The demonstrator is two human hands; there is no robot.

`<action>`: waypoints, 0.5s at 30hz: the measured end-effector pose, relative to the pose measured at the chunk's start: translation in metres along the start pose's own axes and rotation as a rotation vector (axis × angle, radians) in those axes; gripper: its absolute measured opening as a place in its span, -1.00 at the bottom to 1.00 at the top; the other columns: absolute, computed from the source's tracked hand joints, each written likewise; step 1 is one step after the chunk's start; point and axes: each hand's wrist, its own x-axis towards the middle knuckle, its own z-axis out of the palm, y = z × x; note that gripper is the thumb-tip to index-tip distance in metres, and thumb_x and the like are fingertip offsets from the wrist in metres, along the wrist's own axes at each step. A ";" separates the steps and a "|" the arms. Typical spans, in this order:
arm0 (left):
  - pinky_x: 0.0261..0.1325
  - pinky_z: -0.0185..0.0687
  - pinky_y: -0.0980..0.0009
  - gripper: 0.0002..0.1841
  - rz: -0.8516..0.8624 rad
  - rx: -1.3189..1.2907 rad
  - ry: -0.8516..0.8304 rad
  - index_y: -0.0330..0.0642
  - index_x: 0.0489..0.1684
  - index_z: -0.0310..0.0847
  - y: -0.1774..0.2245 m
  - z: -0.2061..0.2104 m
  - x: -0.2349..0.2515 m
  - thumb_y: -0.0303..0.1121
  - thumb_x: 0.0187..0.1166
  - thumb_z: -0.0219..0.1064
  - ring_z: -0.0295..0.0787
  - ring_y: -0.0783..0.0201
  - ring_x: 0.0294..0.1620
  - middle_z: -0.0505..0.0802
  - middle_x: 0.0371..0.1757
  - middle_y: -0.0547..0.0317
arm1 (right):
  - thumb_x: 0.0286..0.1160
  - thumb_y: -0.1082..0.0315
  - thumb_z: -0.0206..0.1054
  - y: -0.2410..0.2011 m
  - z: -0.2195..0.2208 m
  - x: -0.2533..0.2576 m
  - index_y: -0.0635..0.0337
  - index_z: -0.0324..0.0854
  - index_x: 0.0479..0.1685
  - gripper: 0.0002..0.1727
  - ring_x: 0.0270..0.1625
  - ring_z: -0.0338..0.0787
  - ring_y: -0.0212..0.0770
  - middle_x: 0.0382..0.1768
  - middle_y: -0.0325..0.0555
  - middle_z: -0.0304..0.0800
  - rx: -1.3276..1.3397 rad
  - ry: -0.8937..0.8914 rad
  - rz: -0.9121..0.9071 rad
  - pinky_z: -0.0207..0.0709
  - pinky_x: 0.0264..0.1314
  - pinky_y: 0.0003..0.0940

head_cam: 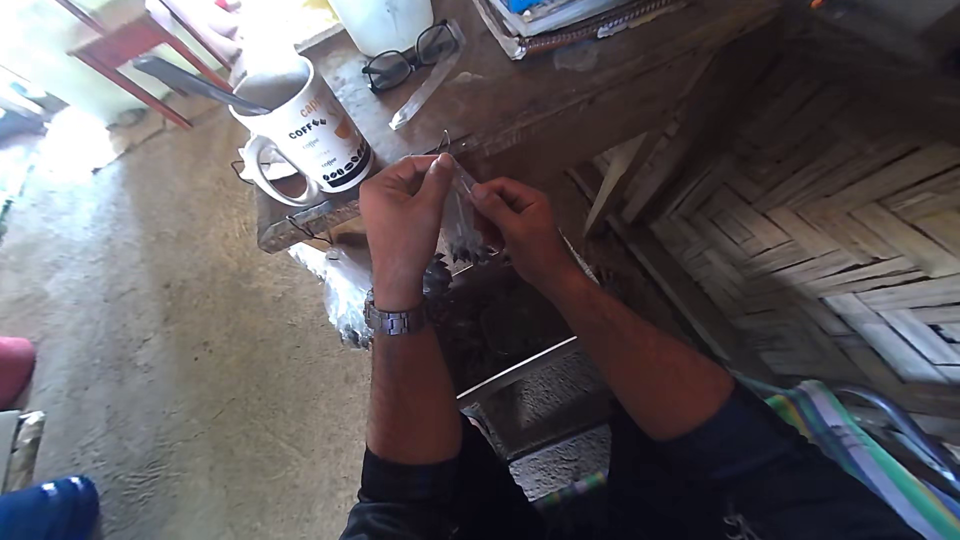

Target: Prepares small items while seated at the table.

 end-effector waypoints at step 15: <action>-0.22 0.75 0.50 -0.84 -0.005 0.050 -0.003 -0.05 -0.19 0.90 -0.003 0.001 0.000 -0.21 0.63 0.44 0.81 0.54 -0.36 0.93 -0.34 0.38 | 0.78 0.27 0.23 0.008 -0.001 0.001 0.35 0.71 -0.13 -0.71 -0.53 0.62 -0.35 -0.46 -0.12 0.74 0.031 -0.015 0.062 0.52 -0.51 -0.49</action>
